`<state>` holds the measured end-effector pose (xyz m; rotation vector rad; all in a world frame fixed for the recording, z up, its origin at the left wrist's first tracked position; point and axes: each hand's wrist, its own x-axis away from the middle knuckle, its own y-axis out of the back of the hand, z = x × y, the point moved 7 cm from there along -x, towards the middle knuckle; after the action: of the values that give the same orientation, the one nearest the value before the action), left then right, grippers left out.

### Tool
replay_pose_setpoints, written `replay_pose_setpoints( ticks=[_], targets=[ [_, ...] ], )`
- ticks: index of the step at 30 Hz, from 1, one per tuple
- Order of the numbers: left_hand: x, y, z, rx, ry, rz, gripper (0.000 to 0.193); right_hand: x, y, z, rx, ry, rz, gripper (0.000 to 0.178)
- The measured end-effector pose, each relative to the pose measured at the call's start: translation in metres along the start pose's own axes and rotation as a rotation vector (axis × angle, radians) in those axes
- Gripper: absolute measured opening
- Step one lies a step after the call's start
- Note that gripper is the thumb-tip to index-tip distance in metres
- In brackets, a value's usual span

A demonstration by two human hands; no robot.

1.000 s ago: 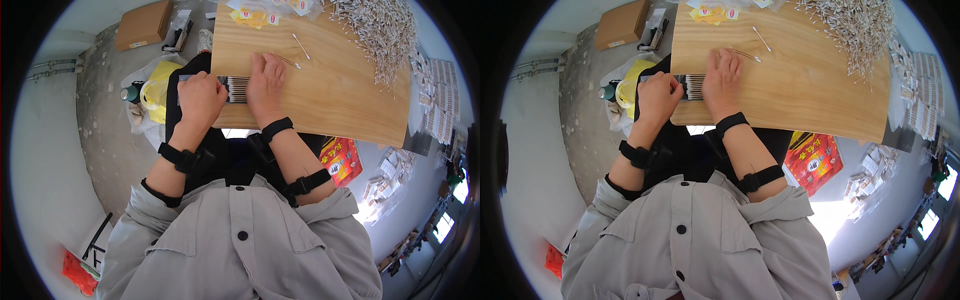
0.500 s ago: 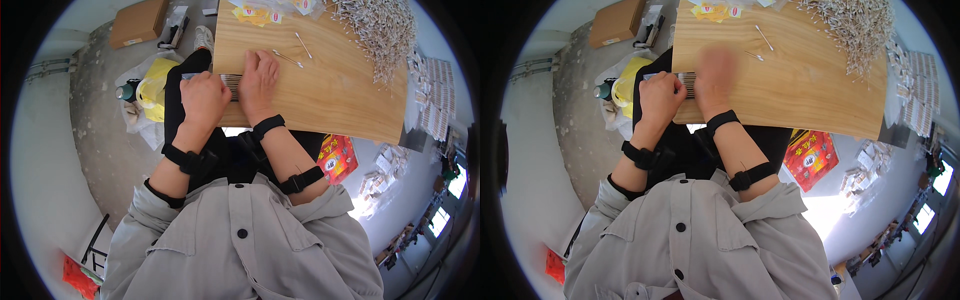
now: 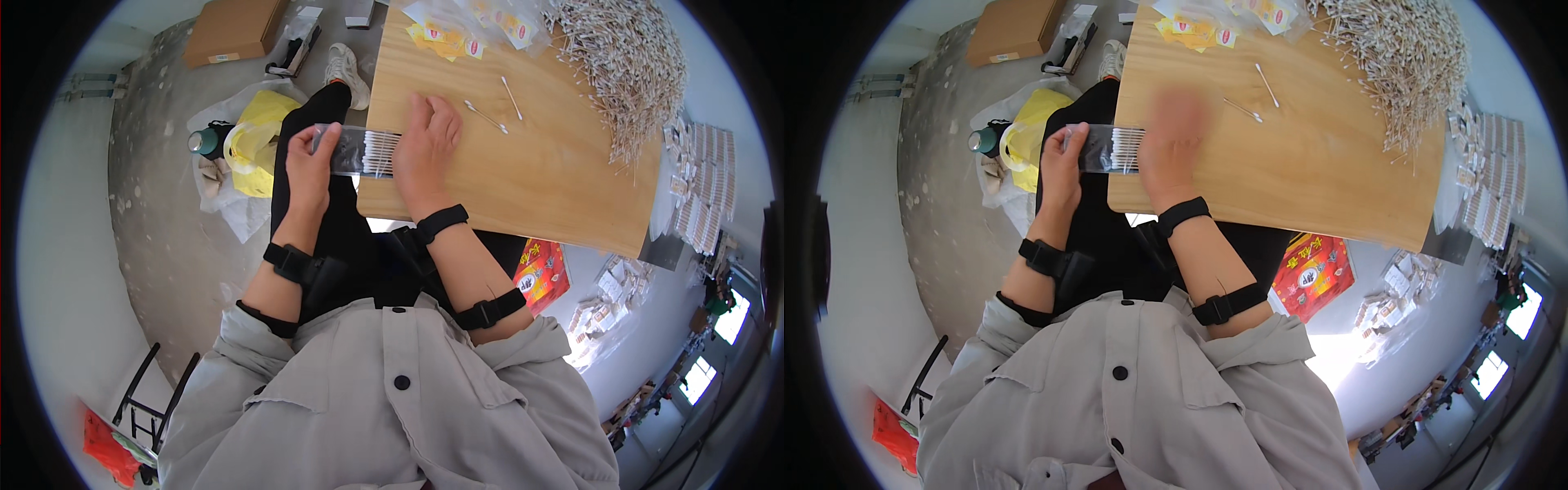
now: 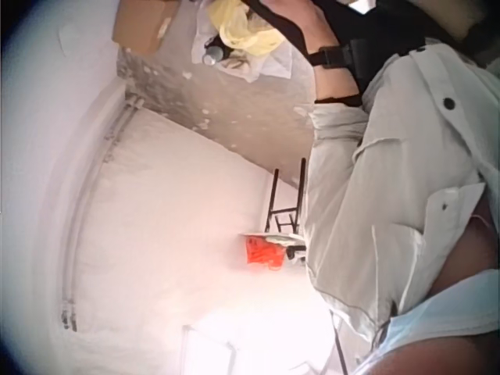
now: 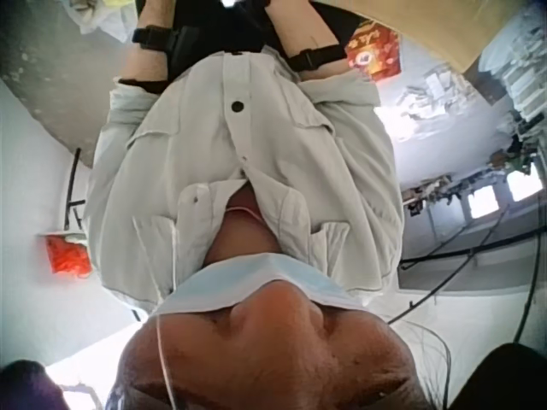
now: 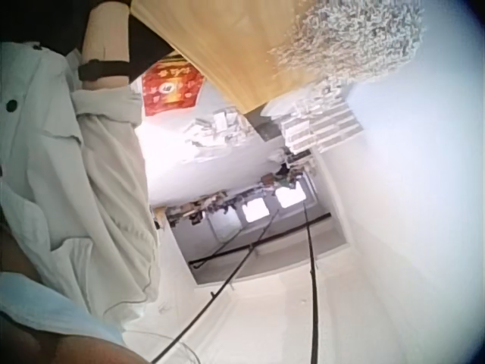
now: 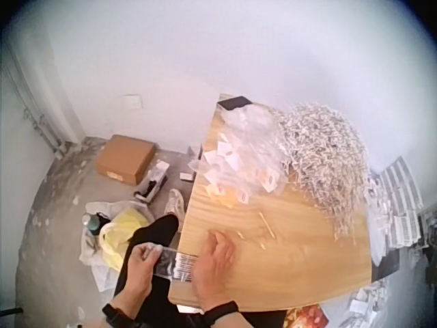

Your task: The person sits at a wooden table and packs cotton swabs into small plastic bags. They open a bag, align a bundle of swabs on the table, insert them into the bag, and seal it. The process is repeated multiple times with a large pile of loose swabs and stacks of empty bags visible on the table.

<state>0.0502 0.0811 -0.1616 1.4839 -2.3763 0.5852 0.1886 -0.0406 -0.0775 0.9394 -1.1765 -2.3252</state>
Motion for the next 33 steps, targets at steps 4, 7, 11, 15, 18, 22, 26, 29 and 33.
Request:
replay_pose_setpoints(
  ticks=[4, 7, 11, 15, 18, 22, 26, 29, 33],
  targets=[
    [0.016, -0.019, 0.009, 0.129, 0.071, 0.037, 0.021, 0.000, -0.004, 0.006, 0.036, -0.002, -0.005, 0.034],
    [0.014, -0.021, 0.013, 0.188, 0.111, 0.051, 0.018, -0.001, -0.006, 0.008, 0.008, -0.017, 0.005, 0.036],
    [0.021, -0.028, 0.028, 0.452, 0.290, 0.060, 0.018, 0.001, -0.006, 0.004, -0.091, -0.070, 0.000, 0.038],
    [0.025, -0.029, 0.027, 0.496, 0.294, 0.078, 0.016, 0.014, 0.009, -0.019, -0.529, -0.323, -0.082, 0.035],
    [0.027, -0.028, 0.027, 0.525, 0.298, 0.068, 0.016, 0.037, 0.008, -0.025, -0.963, -0.552, -0.171, 0.033],
    [0.029, -0.028, 0.025, 0.467, 0.239, 0.019, 0.017, 0.046, -0.003, -0.016, -1.089, -0.683, -0.134, 0.033],
    [0.029, -0.026, 0.024, 0.424, 0.208, 0.018, 0.017, 0.042, -0.004, -0.009, -0.917, -0.516, -0.126, 0.035],
    [0.028, -0.025, 0.028, 0.426, 0.183, 0.019, 0.017, 0.041, -0.004, -0.007, -0.808, -0.464, -0.105, 0.038],
    [0.030, -0.027, 0.023, 0.427, 0.137, 0.002, 0.017, 0.040, -0.006, 0.003, -0.750, -0.425, -0.081, 0.040]
  ],
)
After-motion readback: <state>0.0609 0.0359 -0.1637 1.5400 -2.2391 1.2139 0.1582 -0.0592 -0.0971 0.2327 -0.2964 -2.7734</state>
